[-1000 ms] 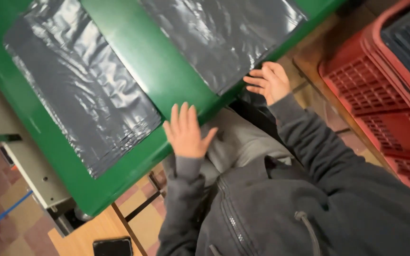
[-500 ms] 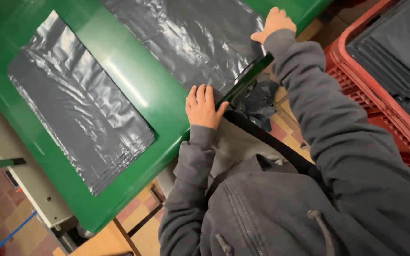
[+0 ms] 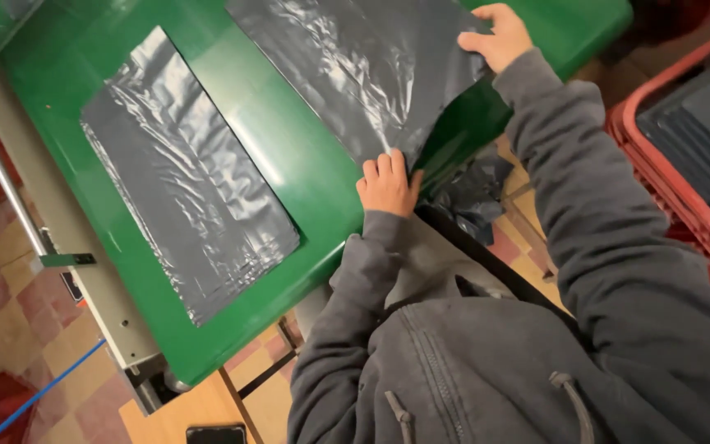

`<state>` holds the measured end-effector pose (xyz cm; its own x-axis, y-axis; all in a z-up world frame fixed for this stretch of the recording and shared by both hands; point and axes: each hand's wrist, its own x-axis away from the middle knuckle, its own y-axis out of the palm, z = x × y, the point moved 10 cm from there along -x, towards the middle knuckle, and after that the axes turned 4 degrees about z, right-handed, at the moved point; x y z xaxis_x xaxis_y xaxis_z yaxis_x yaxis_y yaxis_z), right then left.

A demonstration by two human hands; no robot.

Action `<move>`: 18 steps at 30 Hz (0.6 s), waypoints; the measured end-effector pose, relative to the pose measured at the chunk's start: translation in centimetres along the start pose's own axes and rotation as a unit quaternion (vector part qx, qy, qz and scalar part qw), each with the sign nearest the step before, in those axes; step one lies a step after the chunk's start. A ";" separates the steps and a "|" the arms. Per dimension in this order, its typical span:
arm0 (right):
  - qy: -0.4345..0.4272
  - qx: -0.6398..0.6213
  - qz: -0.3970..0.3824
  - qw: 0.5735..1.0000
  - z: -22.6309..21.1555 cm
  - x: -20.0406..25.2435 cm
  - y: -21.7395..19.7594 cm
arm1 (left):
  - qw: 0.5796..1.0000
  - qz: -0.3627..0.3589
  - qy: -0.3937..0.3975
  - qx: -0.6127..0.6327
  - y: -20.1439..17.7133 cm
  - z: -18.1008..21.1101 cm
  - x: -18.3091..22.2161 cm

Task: Folding plastic bags into squares and placing them into a storage crate.

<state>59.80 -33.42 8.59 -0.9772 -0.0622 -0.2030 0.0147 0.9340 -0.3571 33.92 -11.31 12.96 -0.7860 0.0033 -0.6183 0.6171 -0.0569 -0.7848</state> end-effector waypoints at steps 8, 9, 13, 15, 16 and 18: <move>-0.053 -0.180 -0.185 0.965 -9.1 8.5 -3.3 | 0.963 -0.037 -0.035 0.263 -10.4 -6.8 -1.5; 0.056 -0.217 -0.215 0.951 -8.7 10.3 -3.2 | 0.940 -0.066 -0.063 0.328 -11.7 -7.8 -2.0; 0.121 -0.110 -0.220 0.962 -11.9 14.1 -2.8 | 0.885 -0.138 -0.114 0.430 -13.4 -11.3 -2.8; 0.026 -0.031 -0.207 0.977 -14.1 12.2 -1.1 | 0.873 -0.135 -0.137 0.448 -11.5 -13.3 -4.0; -0.069 0.043 -0.185 0.979 -16.0 11.5 -0.4 | 0.861 -0.134 -0.152 0.466 -10.6 -14.4 -4.6; -0.092 0.091 -0.116 0.985 -15.7 7.6 1.3 | 0.833 -0.079 -0.208 0.506 -4.4 -17.9 -6.1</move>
<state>49.04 -27.15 20.94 -0.9039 -0.3447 -0.2532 -0.1501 0.8100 -0.5670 36.68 6.76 19.42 -0.9296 -0.2436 -0.2765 0.3218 -0.9024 -0.2868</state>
